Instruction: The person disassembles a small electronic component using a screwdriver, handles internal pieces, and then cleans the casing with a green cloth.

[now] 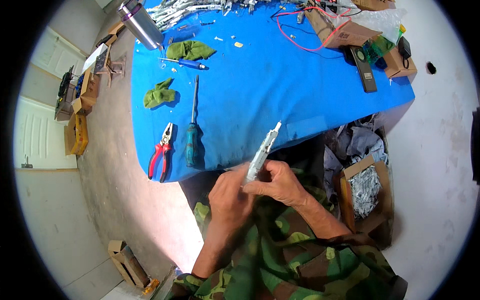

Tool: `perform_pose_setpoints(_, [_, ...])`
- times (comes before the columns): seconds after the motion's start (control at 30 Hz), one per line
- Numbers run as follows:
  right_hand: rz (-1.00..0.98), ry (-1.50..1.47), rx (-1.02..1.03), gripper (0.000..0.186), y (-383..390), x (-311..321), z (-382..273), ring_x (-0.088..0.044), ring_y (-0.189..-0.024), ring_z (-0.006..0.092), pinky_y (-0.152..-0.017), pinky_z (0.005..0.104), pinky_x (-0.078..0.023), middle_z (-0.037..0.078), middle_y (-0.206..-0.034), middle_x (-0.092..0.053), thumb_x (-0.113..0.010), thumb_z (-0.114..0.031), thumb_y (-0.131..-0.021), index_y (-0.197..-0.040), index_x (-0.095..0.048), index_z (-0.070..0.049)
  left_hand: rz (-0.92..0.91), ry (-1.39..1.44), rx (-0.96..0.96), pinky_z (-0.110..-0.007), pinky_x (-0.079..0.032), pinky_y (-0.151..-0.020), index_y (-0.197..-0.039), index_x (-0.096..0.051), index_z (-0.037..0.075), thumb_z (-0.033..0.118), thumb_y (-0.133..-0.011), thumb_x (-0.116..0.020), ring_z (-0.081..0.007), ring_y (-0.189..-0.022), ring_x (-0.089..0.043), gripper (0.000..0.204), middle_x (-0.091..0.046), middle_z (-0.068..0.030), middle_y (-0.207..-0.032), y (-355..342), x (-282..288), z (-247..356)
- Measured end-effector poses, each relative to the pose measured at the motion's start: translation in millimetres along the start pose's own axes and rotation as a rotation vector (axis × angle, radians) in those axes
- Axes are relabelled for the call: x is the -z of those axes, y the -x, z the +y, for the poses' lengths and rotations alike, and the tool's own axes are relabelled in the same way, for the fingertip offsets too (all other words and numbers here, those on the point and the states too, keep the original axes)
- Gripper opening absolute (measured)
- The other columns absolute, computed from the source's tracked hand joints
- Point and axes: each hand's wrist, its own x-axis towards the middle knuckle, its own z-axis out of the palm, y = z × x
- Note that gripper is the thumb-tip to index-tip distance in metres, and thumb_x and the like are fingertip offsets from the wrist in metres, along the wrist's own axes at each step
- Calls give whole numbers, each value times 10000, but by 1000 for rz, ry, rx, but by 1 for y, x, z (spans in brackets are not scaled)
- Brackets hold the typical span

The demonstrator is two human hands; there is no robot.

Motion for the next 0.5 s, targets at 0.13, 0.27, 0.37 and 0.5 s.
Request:
perform_pose_setpoints(0.13, [15,4,-18,260,2,0,-5,-638,-952,89,-834,285,-537,11,-1013,-714,-855,-138,-902,-1074,-724,4,-23,-86,-46,-404,-593,-815,-1280,-675,-22,-19,-793,-807,-361,-935,-732,504,-738,-202,-1063,5,3,0])
perform_pose_setpoints(0.27, [42,75,49,266,3,-1,-4,-652,-887,97,-785,289,-545,34,-944,-723,-817,-202,-944,-1075,-728,12,-35,-138,-56,-413,-596,-828,-1321,-656,-24,-10,-838,-780,-361,-952,-734,499,-738,-213,-1092,11,1,-2])
perform_pose_setpoints(0.37, [112,44,-41,282,2,5,-4,-645,-773,101,-692,289,-539,54,-869,-712,-745,-262,-1007,-1004,-721,18,-43,-137,-50,-421,-595,-823,-1329,-648,-29,-5,-874,-761,-363,-954,-733,468,-734,-220,-1101,14,1,-1])
perform_pose_setpoints(0.5, [211,-159,-101,329,3,7,-4,-592,-642,88,-557,263,-479,56,-822,-680,-658,-305,-1064,-943,-665,2,-67,-115,-21,-427,-591,-803,-1324,-646,-39,13,-906,-753,-367,-943,-728,435,-731,-227,-1101,26,-3,1])
